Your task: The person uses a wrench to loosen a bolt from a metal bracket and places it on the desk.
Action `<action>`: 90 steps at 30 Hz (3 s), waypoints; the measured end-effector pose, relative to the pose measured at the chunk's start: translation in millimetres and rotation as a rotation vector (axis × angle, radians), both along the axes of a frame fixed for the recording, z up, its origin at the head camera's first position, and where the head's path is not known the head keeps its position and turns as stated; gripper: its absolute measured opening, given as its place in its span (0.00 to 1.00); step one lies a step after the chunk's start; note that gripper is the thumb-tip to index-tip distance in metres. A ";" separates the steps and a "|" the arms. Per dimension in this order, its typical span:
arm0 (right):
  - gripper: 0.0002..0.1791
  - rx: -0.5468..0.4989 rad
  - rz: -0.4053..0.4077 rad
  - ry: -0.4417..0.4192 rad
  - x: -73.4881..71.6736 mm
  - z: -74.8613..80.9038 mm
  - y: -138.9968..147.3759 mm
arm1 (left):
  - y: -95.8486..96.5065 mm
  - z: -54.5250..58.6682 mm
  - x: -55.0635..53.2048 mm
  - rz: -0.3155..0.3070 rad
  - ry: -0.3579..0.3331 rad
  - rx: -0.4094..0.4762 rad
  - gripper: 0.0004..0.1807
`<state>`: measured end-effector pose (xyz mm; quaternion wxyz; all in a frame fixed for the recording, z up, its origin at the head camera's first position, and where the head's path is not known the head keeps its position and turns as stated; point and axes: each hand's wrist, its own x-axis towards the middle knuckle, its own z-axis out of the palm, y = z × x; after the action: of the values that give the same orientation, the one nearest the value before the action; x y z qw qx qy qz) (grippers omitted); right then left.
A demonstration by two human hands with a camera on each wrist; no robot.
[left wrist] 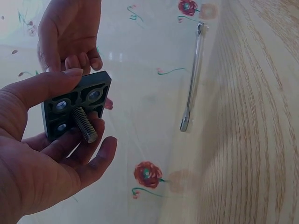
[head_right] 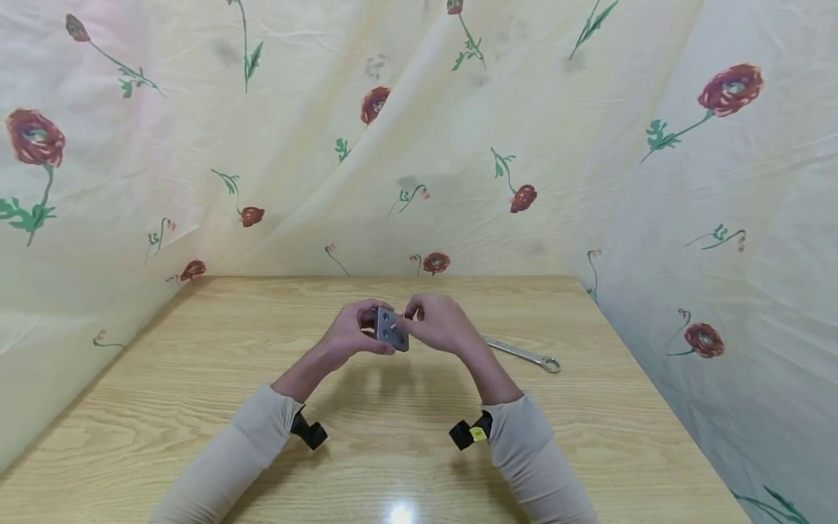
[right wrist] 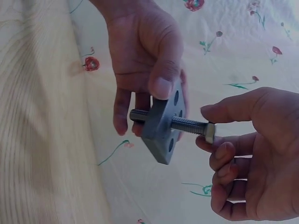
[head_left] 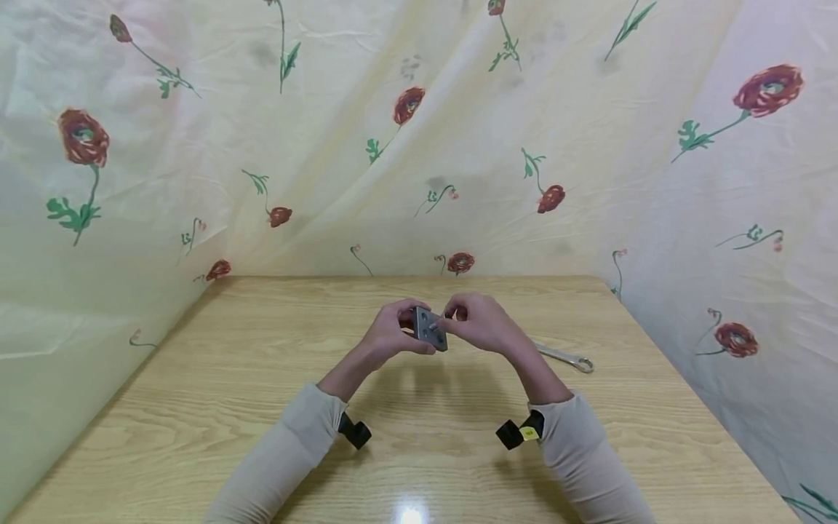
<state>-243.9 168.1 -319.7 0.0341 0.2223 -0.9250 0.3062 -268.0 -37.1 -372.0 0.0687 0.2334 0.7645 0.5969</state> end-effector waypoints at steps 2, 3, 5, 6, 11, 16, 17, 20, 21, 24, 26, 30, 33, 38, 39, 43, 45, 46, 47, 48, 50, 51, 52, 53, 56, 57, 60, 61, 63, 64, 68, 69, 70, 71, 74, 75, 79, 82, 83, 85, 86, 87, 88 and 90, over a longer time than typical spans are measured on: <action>0.10 -0.006 0.016 0.016 0.5 0.8 1.2 | 0.5 -0.2 -0.1 -0.003 0.002 -0.001 0.34; 0.09 -0.010 0.019 0.020 0.9 1.3 1.4 | 0.7 -0.1 0.1 -0.004 0.002 0.000 0.34; 0.09 -0.015 0.026 0.030 1.1 1.5 1.4 | 0.8 -0.1 0.5 -0.004 0.001 0.002 0.34; 0.09 -0.016 0.027 0.032 0.9 1.3 1.3 | 0.8 -0.3 0.6 -0.005 0.000 0.003 0.34; 0.10 -0.020 0.040 0.058 -0.1 0.2 0.2 | 0.8 -0.4 1.3 -0.005 -0.014 0.020 0.34; 0.14 -0.013 0.107 0.151 0.3 -0.8 0.2 | 0.7 -0.3 1.1 0.003 -0.006 0.021 0.34; 0.15 -0.009 0.124 0.175 0.2 -1.1 0.6 | 0.6 -0.2 1.1 0.004 -0.002 0.020 0.33; 0.16 0.003 0.164 0.219 -0.4 -1.7 1.9 | 0.4 0.1 1.0 0.008 0.000 0.015 0.33; 0.17 0.006 0.169 0.220 -0.2 -1.3 2.3 | 0.5 0.2 0.9 0.006 -0.001 0.014 0.33; 0.15 -0.001 0.156 0.212 0.7 0.5 2.7 | -0.2 -0.1 0.1 0.008 0.000 0.015 0.34; 0.14 -0.023 0.110 0.205 1.3 1.4 2.7 | -0.5 0.0 0.0 0.006 0.005 0.014 0.33; 0.19 -0.025 -0.092 0.185 0.9 0.5 0.8 | -0.5 0.3 0.5 0.001 0.002 0.011 0.33; 0.35 0.042 -0.228 0.102 0.1 -2.6 -1.2 | 0.0 0.2 1.1 -0.003 -0.010 0.012 0.34; 0.43 0.100 -0.277 -0.050 -1.1 -9.3 -6.7 | 0.5 -0.4 1.7 -0.011 -0.012 0.017 0.34; 0.42 0.102 -0.273 -0.060 -1.5 -10.7 -8.1 | 0.7 -0.2 1.8 -0.013 -0.012 0.018 0.35; 0.36 0.107 -0.245 -0.060 -2.0 -13.6 -11.6 | 0.8 0.5 2.7 -0.018 -0.013 0.020 0.35; 0.34 0.112 -0.227 -0.047 -2.3 -13.7 -11.7 | 1.0 0.9 2.6 -0.016 -0.014 0.019 0.35; 0.33 0.110 -0.218 -0.041 -2.1 -13.3 -11.2 | 0.9 1.0 2.7 -0.016 -0.014 0.020 0.34; 0.33 0.107 -0.207 -0.039 -2.2 -12.9 -10.6 | 1.1 1.0 2.4 -0.015 -0.014 0.021 0.34; 0.32 0.102 -0.196 -0.037 -1.9 -12.1 -10.0 | 1.2 1.0 2.2 -0.015 -0.013 0.021 0.34; 0.30 0.095 -0.176 -0.034 -1.8 -10.6 -8.8 | 1.4 0.7 1.6 -0.015 -0.010 0.024 0.34; 0.29 0.089 -0.165 -0.033 -1.4 -9.8 -8.1 | 1.7 0.6 1.4 -0.015 -0.009 0.027 0.34; 0.28 0.081 -0.156 -0.033 -1.0 -8.9 -7.5 | 1.6 0.5 1.3 -0.013 -0.008 0.026 0.33; 0.27 0.074 -0.146 -0.034 -0.8 -8.3 -6.9 | 1.7 0.2 1.0 -0.012 -0.007 0.025 0.33; 0.23 0.062 -0.120 -0.032 0.0 -6.2 -5.0 | 1.5 -0.2 0.7 -0.006 -0.007 0.021 0.33; 0.23 0.058 -0.114 -0.030 0.1 -5.5 -4.4 | 1.5 -0.1 0.8 -0.006 -0.007 0.021 0.33; 0.21 0.059 -0.089 -0.019 0.2 -3.5 -2.2 | 1.7 -0.2 0.7 -0.010 -0.010 0.020 0.33; 0.21 0.062 -0.082 -0.017 0.0 -2.8 -1.5 | 1.5 -0.4 0.6 -0.012 -0.008 0.017 0.33; 0.19 0.066 -0.072 -0.020 0.0 -1.3 -0.3 | 1.4 -0.3 0.5 -0.012 -0.006 0.009 0.33; 0.18 0.071 -0.066 -0.021 -0.1 -0.8 0.5 | 1.4 -0.2 0.4 -0.011 -0.004 0.004 0.34; 0.15 0.065 -0.047 -0.030 0.5 1.7 2.3 | 1.0 -0.1 0.5 -0.009 -0.001 -0.005 0.34; 0.14 0.061 -0.040 -0.028 0.6 2.1 2.5 | 1.0 -0.2 0.5 -0.009 -0.002 -0.005 0.34; 0.14 0.057 -0.033 -0.021 0.8 2.5 2.7 | 1.0 -0.1 0.5 -0.010 -0.004 -0.004 0.34; 0.13 0.050 -0.027 -0.015 1.1 3.1 2.7 | 1.0 -0.1 0.5 -0.010 -0.006 -0.003 0.35; 0.11 0.035 -0.011 0.018 1.7 3.9 2.7 | 1.0 -0.2 0.3 -0.008 -0.014 0.002 0.35; 0.11 0.030 -0.006 0.034 1.7 4.0 2.7 | 1.1 -0.1 0.2 -0.008 -0.016 0.004 0.34; 0.10 0.006 0.009 0.091 2.1 3.4 1.8 | 0.9 0.9 0.9 -0.002 -0.022 0.006 0.34; 0.10 -0.017 0.013 0.114 2.4 2.3 0.6 | 0.7 2.1 1.4 0.003 -0.026 0.013 0.35; 0.09 -0.024 0.012 0.116 2.6 1.9 0.2 | 0.4 2.3 1.5 0.004 -0.024 0.015 0.35; 0.10 -0.032 0.014 0.127 2.8 1.2 -1.0 | 0.0 2.7 1.5 0.005 -0.022 0.019 0.35; 0.10 -0.036 0.015 0.130 3.0 1.1 -1.9 | -0.2 2.6 1.5 0.006 -0.019 0.019 0.35; 0.11 -0.039 0.017 0.134 3.3 1.0 -2.7 | -0.4 2.4 1.3 0.006 -0.017 0.019 0.35; 0.11 -0.043 0.021 0.135 3.4 0.9 -3.4 | -0.4 2.3 1.2 0.007 -0.014 0.019 0.35; 0.13 -0.042 0.031 0.139 3.4 0.4 -4.6 | -0.5 2.1 1.1 0.008 -0.011 0.020 0.34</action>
<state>-240.5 163.6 -319.3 0.0982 0.2568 -0.9102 0.3096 -267.0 -37.6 -369.9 0.0681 0.2279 0.7589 0.6062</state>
